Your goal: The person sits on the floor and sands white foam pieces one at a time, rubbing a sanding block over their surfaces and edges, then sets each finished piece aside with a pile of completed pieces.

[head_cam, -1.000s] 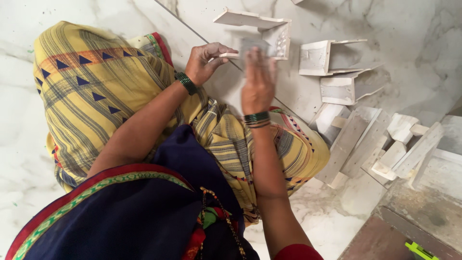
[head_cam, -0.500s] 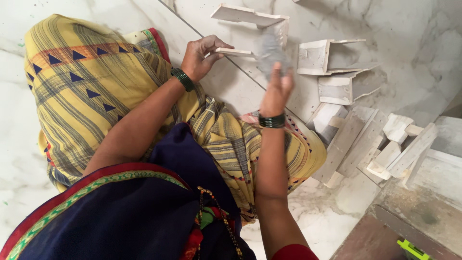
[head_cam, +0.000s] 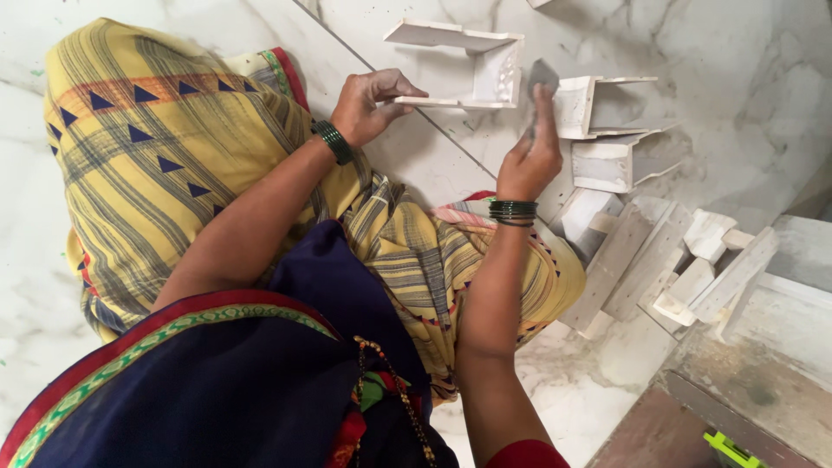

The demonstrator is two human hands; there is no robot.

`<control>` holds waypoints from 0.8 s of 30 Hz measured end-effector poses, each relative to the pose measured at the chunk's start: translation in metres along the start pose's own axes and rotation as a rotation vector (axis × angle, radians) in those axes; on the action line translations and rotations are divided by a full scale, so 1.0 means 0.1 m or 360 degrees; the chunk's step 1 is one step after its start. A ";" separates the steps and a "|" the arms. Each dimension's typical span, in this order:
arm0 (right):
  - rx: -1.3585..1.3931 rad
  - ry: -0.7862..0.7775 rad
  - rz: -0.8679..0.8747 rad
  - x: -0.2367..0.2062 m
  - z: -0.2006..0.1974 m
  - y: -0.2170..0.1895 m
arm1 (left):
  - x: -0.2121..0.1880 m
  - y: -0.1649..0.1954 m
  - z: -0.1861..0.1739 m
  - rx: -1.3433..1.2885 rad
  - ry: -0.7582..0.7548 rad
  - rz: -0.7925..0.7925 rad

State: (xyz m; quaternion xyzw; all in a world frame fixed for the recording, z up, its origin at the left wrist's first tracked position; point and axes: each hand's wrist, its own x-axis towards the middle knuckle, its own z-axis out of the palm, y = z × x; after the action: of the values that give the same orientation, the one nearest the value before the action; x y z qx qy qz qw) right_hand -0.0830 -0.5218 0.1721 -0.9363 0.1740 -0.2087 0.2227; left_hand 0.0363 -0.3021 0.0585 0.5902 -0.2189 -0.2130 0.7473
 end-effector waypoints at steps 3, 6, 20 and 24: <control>-0.0462 -0.0126 -0.0167 -0.03 0.02 0.10 | 0.00 -0.01 -0.03 -0.0116 -0.0138 -0.0019; -0.0612 -0.0132 -0.0078 -0.01 0.13 0.17 | -0.02 0.01 -0.04 -0.0053 -0.0327 0.0019; 0.0075 0.0042 -0.0185 0.02 0.51 -0.10 | 0.04 0.13 -0.52 0.1329 -0.0121 -0.0253; -0.0234 -0.0177 -0.0701 -0.05 0.78 -0.42 | 0.10 -0.13 -0.37 0.1133 0.0061 0.0426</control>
State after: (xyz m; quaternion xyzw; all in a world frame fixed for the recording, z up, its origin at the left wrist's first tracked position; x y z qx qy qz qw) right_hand -0.0410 -0.4572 0.1275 -0.9754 -0.0321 -0.1870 0.1122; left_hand 0.0647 -0.2815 0.0393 0.7829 -0.3403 -0.0131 0.5207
